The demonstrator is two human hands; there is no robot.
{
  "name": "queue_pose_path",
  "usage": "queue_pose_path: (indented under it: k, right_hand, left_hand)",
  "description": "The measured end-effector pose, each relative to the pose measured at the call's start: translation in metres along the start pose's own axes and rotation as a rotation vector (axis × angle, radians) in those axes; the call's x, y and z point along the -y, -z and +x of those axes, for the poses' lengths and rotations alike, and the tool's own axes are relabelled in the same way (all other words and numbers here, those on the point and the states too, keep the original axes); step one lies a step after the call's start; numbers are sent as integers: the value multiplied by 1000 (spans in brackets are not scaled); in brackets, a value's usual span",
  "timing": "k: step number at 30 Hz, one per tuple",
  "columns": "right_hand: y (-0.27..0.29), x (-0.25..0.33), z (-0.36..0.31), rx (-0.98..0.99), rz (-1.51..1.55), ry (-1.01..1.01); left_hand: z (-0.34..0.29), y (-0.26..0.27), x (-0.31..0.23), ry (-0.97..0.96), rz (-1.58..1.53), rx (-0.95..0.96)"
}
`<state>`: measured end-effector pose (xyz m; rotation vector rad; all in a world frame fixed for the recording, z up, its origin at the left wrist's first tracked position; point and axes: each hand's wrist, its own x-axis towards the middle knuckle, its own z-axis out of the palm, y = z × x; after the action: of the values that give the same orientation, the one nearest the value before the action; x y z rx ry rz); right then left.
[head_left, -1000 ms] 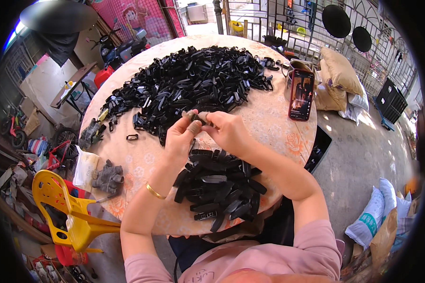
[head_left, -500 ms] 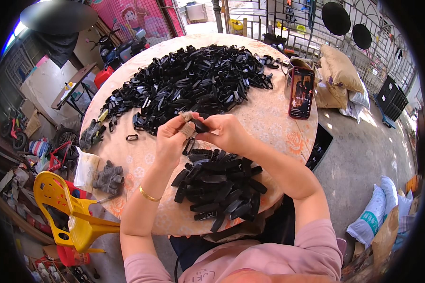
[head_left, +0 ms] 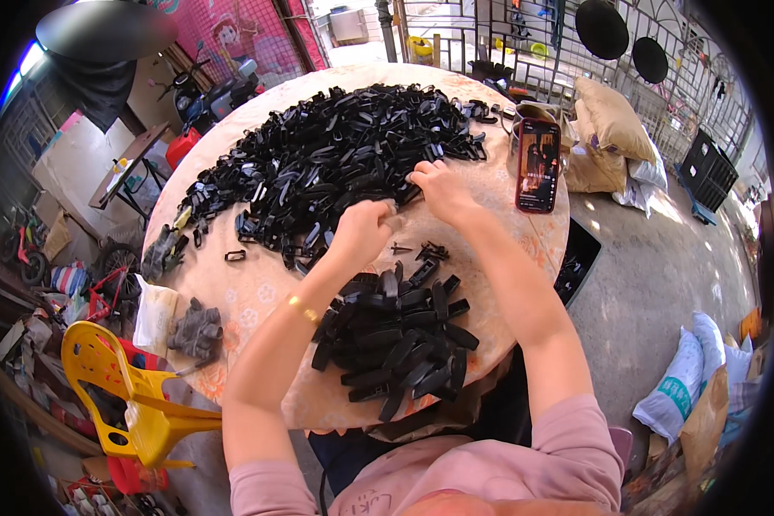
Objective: The person assembles small black plastic components by hand, fitting pieces together one at a time from a pile and stacking the assembled parts on the table.
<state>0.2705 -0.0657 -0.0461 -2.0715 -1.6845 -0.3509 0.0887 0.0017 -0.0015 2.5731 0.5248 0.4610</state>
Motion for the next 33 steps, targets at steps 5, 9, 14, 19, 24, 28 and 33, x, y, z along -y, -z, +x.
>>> queue_pose_path:
  k: [5,9,14,19,24,28,33]
  right_hand:
    - [-4,-9,-1,-51,121,9]
    - [4,-6,-2,-142,295,10]
    - [38,47,-8,-240,425,85]
    - [36,85,-20,-137,887,133]
    - [40,108,-26,-77,1290,-7]
    - [31,105,-24,-117,1295,17]
    - [38,104,-26,-289,939,219]
  left_hand:
    - [20,-34,15,17,188,-204]
    - [14,-32,21,-133,189,-262]
    - [-15,6,19,92,-460,-295]
    - [-43,22,10,185,-930,-304]
    - [-55,30,25,277,-1371,-172]
    - [-59,40,17,141,-1375,-50]
    - [-63,37,10,185,-1087,-126]
